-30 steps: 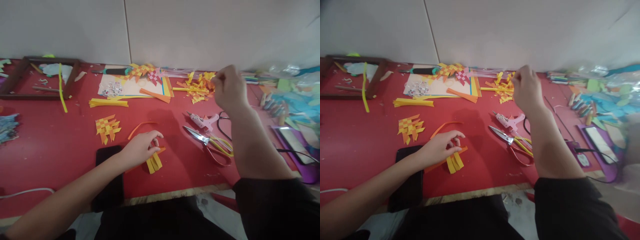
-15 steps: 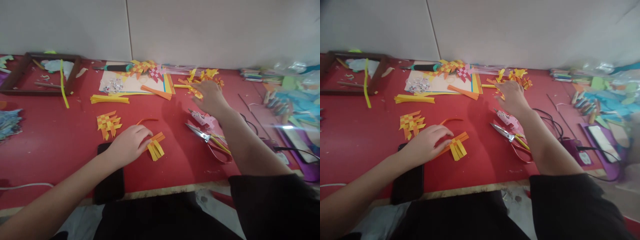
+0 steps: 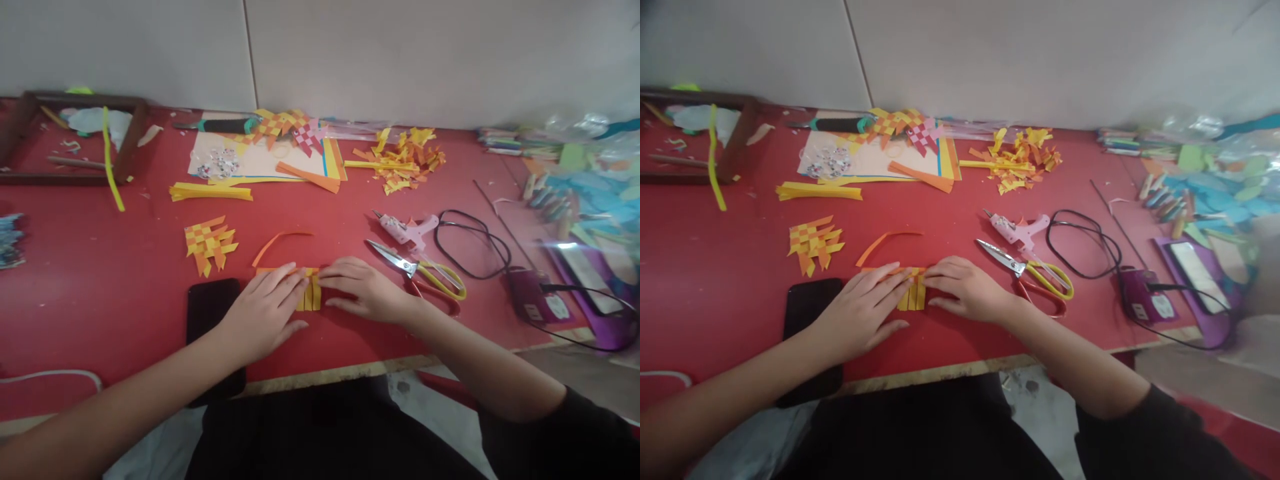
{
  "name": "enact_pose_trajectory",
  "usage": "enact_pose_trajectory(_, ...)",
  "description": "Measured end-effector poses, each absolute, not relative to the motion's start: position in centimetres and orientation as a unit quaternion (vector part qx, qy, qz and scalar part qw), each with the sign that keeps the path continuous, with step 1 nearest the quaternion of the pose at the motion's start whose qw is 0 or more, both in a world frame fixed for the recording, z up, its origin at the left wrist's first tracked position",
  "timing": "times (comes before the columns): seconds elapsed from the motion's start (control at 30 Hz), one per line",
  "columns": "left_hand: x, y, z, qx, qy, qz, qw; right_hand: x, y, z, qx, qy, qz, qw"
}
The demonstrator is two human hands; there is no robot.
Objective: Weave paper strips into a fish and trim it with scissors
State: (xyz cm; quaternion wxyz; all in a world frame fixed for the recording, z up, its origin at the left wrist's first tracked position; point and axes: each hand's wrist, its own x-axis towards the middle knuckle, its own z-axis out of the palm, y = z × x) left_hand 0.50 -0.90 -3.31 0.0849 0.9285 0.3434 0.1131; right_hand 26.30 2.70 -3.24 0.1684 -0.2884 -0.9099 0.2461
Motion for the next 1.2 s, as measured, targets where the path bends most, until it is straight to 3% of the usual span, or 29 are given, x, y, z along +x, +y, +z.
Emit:
enact_pose_trajectory(0.3,-0.1,1.6,-2.9,0.937,0.293,0.175,0.073,24.8,2.0,-3.5,-0.396,-0.866,0.23,0.201)
enact_pose_trajectory(0.53,0.1,1.3,-3.5,0.942,0.25,0.219,0.05,24.4,2.2,-3.7,-0.353,-0.882,0.221,0.222)
enact_pose_trajectory(0.73,0.3,1.3,-3.7,0.943,0.23,0.234,0.048,23.9,1.3,-4.1,-0.38,-0.881,0.145,0.24)
enact_pose_trajectory(1.2,1.0,1.6,-3.4,0.944,0.219,0.24,0.051,23.0,1.3,-4.1,-0.418,-0.844,0.181,0.284)
